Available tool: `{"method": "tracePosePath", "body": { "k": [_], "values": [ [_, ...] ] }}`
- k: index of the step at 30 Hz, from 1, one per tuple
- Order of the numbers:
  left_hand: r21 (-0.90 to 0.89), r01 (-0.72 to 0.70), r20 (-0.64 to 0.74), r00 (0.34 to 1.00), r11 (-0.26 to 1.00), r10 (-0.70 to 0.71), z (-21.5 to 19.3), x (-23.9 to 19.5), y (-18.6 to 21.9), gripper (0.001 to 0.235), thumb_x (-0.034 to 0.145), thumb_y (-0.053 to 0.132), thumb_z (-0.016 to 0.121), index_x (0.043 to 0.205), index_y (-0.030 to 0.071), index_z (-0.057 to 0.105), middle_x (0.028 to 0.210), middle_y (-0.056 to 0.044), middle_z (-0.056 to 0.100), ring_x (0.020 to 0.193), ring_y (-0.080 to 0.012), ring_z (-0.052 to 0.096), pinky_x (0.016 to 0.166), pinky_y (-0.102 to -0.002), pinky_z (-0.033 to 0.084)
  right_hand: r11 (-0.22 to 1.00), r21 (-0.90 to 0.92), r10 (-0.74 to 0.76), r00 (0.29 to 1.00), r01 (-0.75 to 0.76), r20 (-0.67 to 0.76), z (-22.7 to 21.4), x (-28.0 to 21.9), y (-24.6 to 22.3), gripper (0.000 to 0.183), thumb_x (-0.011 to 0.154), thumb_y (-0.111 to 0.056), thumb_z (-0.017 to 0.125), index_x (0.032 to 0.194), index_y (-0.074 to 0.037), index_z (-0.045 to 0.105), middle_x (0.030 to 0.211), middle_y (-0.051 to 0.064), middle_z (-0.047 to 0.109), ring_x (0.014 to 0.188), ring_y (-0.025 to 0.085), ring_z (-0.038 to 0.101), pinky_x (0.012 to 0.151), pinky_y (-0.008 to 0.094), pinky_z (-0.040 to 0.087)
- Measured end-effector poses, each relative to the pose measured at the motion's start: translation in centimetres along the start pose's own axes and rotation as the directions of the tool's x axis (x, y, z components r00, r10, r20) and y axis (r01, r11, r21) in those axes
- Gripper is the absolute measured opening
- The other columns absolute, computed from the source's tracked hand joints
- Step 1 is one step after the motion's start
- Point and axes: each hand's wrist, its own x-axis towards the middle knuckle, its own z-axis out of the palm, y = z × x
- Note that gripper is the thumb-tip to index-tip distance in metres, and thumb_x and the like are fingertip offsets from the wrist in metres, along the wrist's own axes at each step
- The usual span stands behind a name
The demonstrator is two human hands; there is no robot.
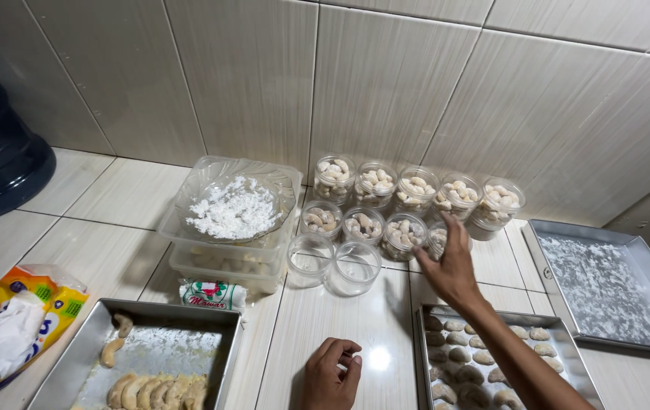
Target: Packing crescent-shaped cookies from a metal tray into plastic jars by hand.
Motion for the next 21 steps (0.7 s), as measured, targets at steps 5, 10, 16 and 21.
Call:
{"method": "tracePosePath", "body": {
  "k": [5,10,16,21],
  "values": [
    [0.073,0.052,-0.005,0.999,0.996,-0.051,-1.1,-0.2,1.2,0.012,0.089,0.014,0.064,0.099,0.013,0.070,0.087,0.002,0.066,0.071,-0.0058,0.067,0.057,-0.021,0.059,0.987,0.074,-0.152,0.981,0.144,0.119,3.8,-1.6,-4.1,0.085,0.083,-0.036,0.079,0.149,-0.010,0.032,0.141,0.026,0.046,0.129,0.044,0.053,0.103,0.067,0.050],
    [-0.046,-0.064,-0.114,0.992,0.997,0.058,-0.4,-0.1,0.0,0.013,0.085,0.008,0.066,0.097,0.008,0.071,0.090,0.000,0.069,0.063,-0.0081,0.062,0.054,-0.023,0.056,0.988,-0.043,-0.129,0.956,0.145,0.264,6.5,-2.8,-7.1,0.113,0.069,-0.056,0.089,0.152,-0.006,0.032,0.128,0.024,0.048,0.109,0.041,0.062,0.088,0.057,0.062],
    [0.024,0.083,0.000,0.997,0.996,-0.083,-1.1,-0.1,1.1,0.014,0.090,0.012,0.066,0.105,0.011,0.067,0.101,0.001,0.067,0.077,-0.0078,0.067,0.065,-0.022,0.062,0.990,-0.085,-0.096,0.985,0.108,0.142,9.8,-2.7,-5.8,0.099,0.073,-0.044,0.092,0.144,-0.001,0.036,0.117,0.022,0.050,0.091,0.032,0.063,0.073,0.045,0.063],
    [-0.003,0.081,-0.012,0.997,0.997,-0.081,-1.8,-0.2,1.8,0.027,0.092,0.015,0.062,0.119,0.012,0.063,0.102,-0.001,0.071,0.074,-0.0089,0.068,0.065,-0.025,0.063,0.997,-0.042,-0.060,0.985,0.068,0.163,6.2,-5.0,-6.8,0.097,0.074,-0.045,0.088,0.144,-0.002,0.036,0.114,0.022,0.053,0.088,0.035,0.066,0.071,0.048,0.062]
  ]
}}
